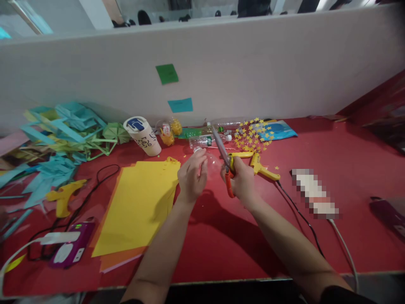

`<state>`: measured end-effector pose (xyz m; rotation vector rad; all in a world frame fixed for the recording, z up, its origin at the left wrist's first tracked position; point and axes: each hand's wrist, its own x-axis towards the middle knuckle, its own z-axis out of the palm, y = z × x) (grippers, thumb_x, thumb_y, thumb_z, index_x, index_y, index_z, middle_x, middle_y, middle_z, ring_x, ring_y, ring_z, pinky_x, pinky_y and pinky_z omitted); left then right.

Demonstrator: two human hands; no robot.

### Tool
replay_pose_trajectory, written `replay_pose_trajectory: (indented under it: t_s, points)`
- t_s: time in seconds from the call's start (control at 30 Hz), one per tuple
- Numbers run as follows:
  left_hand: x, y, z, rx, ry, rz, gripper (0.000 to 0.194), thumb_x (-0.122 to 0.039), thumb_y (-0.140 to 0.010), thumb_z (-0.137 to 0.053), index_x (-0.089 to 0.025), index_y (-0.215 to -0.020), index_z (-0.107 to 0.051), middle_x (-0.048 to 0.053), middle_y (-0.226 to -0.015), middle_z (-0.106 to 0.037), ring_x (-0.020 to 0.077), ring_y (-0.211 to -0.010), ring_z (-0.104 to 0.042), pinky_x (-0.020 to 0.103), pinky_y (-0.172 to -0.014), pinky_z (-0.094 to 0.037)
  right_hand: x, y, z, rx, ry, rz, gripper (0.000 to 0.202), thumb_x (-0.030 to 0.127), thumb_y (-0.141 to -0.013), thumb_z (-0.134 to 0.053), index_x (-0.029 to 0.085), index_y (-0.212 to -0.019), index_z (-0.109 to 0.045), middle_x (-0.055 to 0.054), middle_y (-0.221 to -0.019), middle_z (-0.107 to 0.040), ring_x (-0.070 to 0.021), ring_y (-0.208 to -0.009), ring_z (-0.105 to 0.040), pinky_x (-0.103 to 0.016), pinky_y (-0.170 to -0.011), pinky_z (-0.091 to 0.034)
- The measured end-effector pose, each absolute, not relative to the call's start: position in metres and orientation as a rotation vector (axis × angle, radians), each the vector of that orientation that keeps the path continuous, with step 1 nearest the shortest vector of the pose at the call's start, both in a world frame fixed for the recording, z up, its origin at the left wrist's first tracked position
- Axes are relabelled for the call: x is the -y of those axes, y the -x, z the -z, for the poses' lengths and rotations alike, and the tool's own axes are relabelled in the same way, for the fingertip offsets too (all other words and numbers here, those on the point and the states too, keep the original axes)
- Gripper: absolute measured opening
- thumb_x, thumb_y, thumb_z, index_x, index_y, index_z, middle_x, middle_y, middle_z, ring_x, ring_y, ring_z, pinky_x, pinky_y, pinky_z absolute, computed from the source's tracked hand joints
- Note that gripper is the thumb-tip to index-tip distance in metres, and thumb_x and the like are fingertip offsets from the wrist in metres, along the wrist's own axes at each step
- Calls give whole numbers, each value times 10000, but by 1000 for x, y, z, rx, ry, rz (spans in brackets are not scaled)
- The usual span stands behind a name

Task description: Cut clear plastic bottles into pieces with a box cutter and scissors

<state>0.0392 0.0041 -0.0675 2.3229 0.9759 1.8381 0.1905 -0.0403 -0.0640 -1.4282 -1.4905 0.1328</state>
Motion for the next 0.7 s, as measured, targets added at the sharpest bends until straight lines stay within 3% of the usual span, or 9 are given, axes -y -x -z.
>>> replay_pose_trajectory:
  t_s: [0.17, 0.3, 0.4, 0.5, 0.6, 0.7]
  points:
    - [-2, -41, 65, -986, -2041, -1701, 107, -233, -955, -519, -219, -998, -616, 83, -1261, -696, 184, -1213, -655, 401, -1018, -551, 36, -195, 66, 1405, 1408, -117, 200, 226, -671, -546, 263, -700, -352, 80, -527, -373, -109, -471, -331, -223, -473, -316]
    - [-2, -49, 68, -1092, -2000, -1540, 159, -366, -927, -573, -213, -923, -614, 109, -1440, -543, 257, -1365, -520, 501, -1109, -465, 30, -197, 71, 1399, 1394, -35, 251, 238, -669, -560, 265, -682, -311, 86, -505, -336, -101, -450, -282, -222, -441, -267]
    - [-4, -50, 70, -1121, -2121, -1440, 175, -375, -930, -557, -211, -913, -615, 114, -1491, -467, 275, -1400, -470, 510, -1133, -432, 27, -202, 72, 1409, 1408, 58, 255, 245, -704, -545, 267, -684, -292, 88, -493, -307, -102, -431, -261, -225, -424, -234]
    - [-3, -44, 67, -1061, -2256, -1268, 175, -348, -924, -552, -216, -1022, -612, 131, -1452, -501, 279, -1374, -490, 499, -1104, -460, 26, -210, 71, 1465, 1406, 165, 228, 226, -730, -509, 267, -689, -288, 82, -491, -318, -107, -415, -282, -232, -427, -241]
    - [0, -39, 61, -983, -2282, -1114, 345, -364, -888, -599, -235, -1206, -569, 138, -1371, -575, 299, -1350, -503, 507, -1080, -477, 26, -215, 69, 1578, 1358, 287, 246, 212, -736, -510, 266, -686, -275, 74, -492, -339, -114, -417, -314, -245, -438, -254]
    - [1, -39, 58, -1002, -2187, -1169, 262, -286, -930, -496, -238, -1155, -621, 111, -1324, -619, 272, -1300, -546, 490, -1085, -471, 27, -216, 69, 1699, 1255, 443, 252, 186, -756, -500, 268, -681, -274, 63, -495, -349, -125, -426, -325, -261, -442, -256]
